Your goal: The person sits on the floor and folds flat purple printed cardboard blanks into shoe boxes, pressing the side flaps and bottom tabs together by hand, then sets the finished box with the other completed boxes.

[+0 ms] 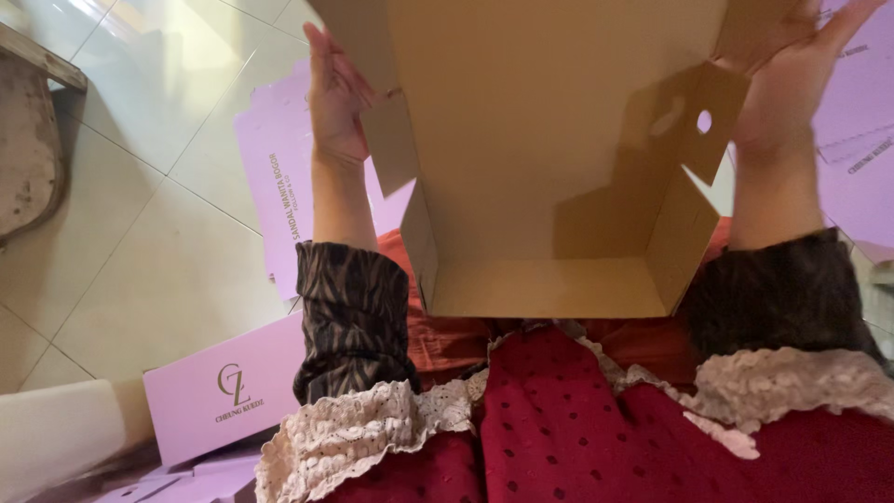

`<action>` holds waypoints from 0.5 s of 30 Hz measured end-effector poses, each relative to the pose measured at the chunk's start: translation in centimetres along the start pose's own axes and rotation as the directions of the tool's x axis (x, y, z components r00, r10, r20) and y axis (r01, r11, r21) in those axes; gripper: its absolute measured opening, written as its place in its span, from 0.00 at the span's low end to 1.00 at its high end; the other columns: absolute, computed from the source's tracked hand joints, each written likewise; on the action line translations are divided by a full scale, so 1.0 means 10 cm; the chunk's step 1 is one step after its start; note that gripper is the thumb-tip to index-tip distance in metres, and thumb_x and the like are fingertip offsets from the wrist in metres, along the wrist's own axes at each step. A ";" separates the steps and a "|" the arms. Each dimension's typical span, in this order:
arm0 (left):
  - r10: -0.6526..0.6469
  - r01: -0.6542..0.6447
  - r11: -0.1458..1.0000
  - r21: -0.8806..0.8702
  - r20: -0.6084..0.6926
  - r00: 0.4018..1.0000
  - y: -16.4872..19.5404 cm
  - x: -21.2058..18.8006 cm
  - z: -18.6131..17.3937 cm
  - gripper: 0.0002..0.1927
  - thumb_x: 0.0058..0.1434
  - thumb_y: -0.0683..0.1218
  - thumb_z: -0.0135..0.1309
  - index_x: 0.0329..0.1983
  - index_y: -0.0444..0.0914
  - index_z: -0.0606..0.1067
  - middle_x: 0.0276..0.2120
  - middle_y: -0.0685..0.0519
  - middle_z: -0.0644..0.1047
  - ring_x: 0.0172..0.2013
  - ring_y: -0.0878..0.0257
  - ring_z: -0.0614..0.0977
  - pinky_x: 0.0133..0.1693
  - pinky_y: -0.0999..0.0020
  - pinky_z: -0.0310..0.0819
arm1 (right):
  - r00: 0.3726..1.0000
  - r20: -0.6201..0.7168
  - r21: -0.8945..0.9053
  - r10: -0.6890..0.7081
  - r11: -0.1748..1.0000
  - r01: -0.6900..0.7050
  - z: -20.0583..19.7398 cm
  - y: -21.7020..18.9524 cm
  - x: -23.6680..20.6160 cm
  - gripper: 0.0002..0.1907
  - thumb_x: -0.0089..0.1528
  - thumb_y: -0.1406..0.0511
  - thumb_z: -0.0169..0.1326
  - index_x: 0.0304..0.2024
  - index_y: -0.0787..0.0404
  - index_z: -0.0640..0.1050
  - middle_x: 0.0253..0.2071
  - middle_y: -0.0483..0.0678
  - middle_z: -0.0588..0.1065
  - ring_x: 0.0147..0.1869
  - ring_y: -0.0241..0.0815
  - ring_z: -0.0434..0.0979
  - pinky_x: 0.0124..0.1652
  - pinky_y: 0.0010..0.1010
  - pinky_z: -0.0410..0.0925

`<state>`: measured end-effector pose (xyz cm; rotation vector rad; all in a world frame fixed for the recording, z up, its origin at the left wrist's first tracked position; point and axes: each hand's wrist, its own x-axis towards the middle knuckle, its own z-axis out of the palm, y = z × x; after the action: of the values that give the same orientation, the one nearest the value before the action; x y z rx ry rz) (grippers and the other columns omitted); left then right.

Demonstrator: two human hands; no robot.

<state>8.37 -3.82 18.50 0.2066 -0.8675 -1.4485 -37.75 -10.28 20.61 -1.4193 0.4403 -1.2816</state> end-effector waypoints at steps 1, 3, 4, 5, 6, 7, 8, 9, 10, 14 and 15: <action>-0.009 0.009 1.000 0.015 -0.011 1.000 0.04 -0.01 0.02 0.30 0.76 0.65 0.36 0.67 0.41 0.69 0.57 0.50 0.77 0.55 0.57 0.81 0.56 0.59 0.79 | 1.000 0.021 -0.048 -0.013 0.999 0.014 0.00 -0.10 0.07 0.36 0.73 0.39 0.33 0.65 0.58 0.71 0.51 0.45 0.76 0.55 0.36 0.76 0.57 0.36 0.70; -0.025 0.026 0.999 0.045 -0.033 0.999 0.09 -0.04 0.08 0.30 0.75 0.64 0.37 0.68 0.40 0.68 0.58 0.50 0.78 0.54 0.57 0.82 0.53 0.58 0.80 | 0.997 0.066 -0.142 -0.035 0.989 0.044 0.00 -0.26 0.19 0.32 0.77 0.42 0.34 0.60 0.60 0.73 0.50 0.46 0.77 0.59 0.38 0.76 0.61 0.40 0.69; -0.034 0.038 0.997 0.071 -0.061 0.998 0.11 -0.04 0.12 0.29 0.76 0.63 0.39 0.69 0.40 0.67 0.58 0.50 0.78 0.55 0.57 0.82 0.54 0.58 0.80 | 0.998 0.063 -0.138 0.005 0.990 0.003 0.03 -0.31 0.23 0.29 0.77 0.45 0.37 0.59 0.60 0.73 0.51 0.45 0.77 0.60 0.38 0.77 0.61 0.41 0.70; -0.041 0.049 0.994 0.096 -0.090 0.995 0.13 -0.03 0.16 0.28 0.76 0.61 0.42 0.71 0.40 0.65 0.57 0.49 0.78 0.56 0.57 0.82 0.54 0.59 0.80 | 0.997 0.059 -0.134 0.046 0.990 -0.038 0.05 -0.35 0.27 0.25 0.77 0.47 0.39 0.57 0.60 0.74 0.52 0.44 0.77 0.61 0.38 0.77 0.61 0.42 0.70; -0.046 0.060 0.991 0.119 -0.120 0.992 0.14 -0.02 0.20 0.28 0.76 0.59 0.44 0.72 0.40 0.64 0.57 0.49 0.78 0.56 0.57 0.82 0.54 0.59 0.80 | 0.989 0.033 -0.079 0.141 0.987 -0.138 0.07 -0.38 0.34 0.21 0.75 0.52 0.42 0.57 0.59 0.74 0.54 0.42 0.77 0.61 0.37 0.77 0.60 0.41 0.71; -0.005 0.016 0.985 0.170 -0.065 0.998 0.14 -0.02 0.25 0.26 0.76 0.55 0.49 0.72 0.42 0.62 0.53 0.50 0.78 0.51 0.59 0.81 0.50 0.62 0.79 | 0.972 0.010 -0.023 0.236 0.972 -0.236 0.10 -0.41 0.38 0.17 0.73 0.56 0.46 0.56 0.58 0.74 0.56 0.39 0.77 0.61 0.36 0.78 0.58 0.41 0.73; 0.035 -0.033 0.975 0.220 -0.007 0.999 0.12 0.00 0.31 0.26 0.76 0.51 0.53 0.73 0.45 0.61 0.50 0.50 0.79 0.46 0.62 0.81 0.45 0.64 0.78 | 0.982 0.021 -0.080 0.189 0.979 -0.187 0.12 -0.43 0.40 0.13 0.72 0.60 0.49 0.56 0.58 0.74 0.55 0.39 0.76 0.59 0.35 0.77 0.57 0.38 0.72; 0.073 -0.085 0.960 0.267 0.054 0.996 0.11 0.02 0.37 0.28 0.76 0.48 0.58 0.73 0.47 0.60 0.47 0.51 0.79 0.40 0.64 0.80 0.41 0.66 0.77 | 0.989 0.033 -0.136 0.141 0.981 -0.135 0.16 -0.43 0.41 0.10 0.72 0.64 0.52 0.55 0.59 0.74 0.53 0.40 0.76 0.58 0.35 0.77 0.56 0.36 0.72; 0.105 -0.109 0.938 0.330 0.030 0.994 0.09 0.05 0.43 0.30 0.74 0.45 0.60 0.73 0.44 0.60 0.48 0.51 0.79 0.44 0.63 0.81 0.45 0.66 0.77 | 0.995 0.046 -0.191 0.094 0.978 -0.083 0.19 -0.43 0.42 0.09 0.72 0.68 0.55 0.55 0.59 0.75 0.52 0.40 0.76 0.56 0.34 0.77 0.55 0.33 0.72; 0.235 -0.179 0.802 0.570 -0.025 0.972 0.05 0.12 0.64 0.30 0.69 0.39 0.65 0.68 0.36 0.63 0.53 0.49 0.79 0.51 0.63 0.82 0.55 0.66 0.79 | 1.000 0.009 -0.201 0.018 0.979 -0.016 0.30 -0.39 0.45 0.05 0.74 0.72 0.60 0.49 0.62 0.77 0.45 0.42 0.77 0.48 0.33 0.78 0.50 0.25 0.71; 0.267 -0.189 0.755 0.627 -0.032 0.963 0.06 0.10 0.69 0.29 0.68 0.38 0.66 0.66 0.34 0.64 0.54 0.49 0.79 0.51 0.63 0.82 0.56 0.66 0.79 | 1.000 0.026 -0.228 -0.007 0.973 0.013 0.33 -0.38 0.44 0.04 0.75 0.73 0.60 0.48 0.63 0.77 0.44 0.42 0.77 0.46 0.33 0.77 0.48 0.24 0.70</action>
<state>4.40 -2.11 23.99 0.6560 -1.2081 -0.8659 -34.87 -11.20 26.55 -1.6298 0.5791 -1.2493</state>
